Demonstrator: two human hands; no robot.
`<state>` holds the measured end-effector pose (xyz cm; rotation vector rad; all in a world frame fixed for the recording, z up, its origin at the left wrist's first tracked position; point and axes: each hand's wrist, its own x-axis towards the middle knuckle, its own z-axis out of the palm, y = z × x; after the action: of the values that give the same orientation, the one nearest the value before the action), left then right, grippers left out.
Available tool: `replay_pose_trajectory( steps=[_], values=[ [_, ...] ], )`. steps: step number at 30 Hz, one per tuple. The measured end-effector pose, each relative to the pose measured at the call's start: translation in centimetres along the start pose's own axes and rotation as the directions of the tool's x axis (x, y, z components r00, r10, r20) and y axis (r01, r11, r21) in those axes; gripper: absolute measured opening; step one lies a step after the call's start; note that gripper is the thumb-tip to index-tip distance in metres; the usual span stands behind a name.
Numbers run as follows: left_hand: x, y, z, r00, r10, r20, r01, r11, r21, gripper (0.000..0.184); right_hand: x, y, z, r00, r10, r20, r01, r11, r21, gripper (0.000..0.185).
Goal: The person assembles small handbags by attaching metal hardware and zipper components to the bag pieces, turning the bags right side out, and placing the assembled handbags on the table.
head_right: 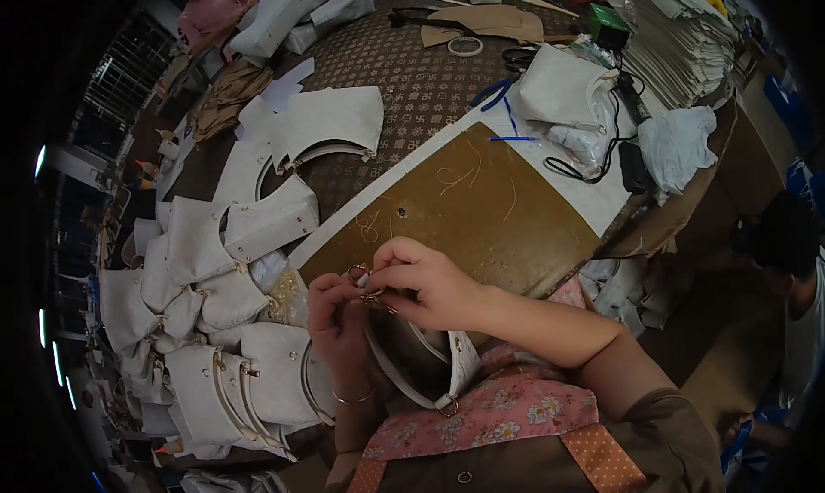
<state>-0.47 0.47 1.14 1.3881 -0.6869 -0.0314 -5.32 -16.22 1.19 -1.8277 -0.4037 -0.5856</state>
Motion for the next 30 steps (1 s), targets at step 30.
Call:
replay_pose_trajectory(
  steps=[30],
  values=[
    [0.3, 0.8, 0.1, 0.992, 0.114, 0.046, -0.123, 0.947, 0.296, 0.019, 0.3, 0.5, 1.2, 0.985, 0.170, -0.010, -0.168, 0.979, 0.114, 0.017]
  ],
)
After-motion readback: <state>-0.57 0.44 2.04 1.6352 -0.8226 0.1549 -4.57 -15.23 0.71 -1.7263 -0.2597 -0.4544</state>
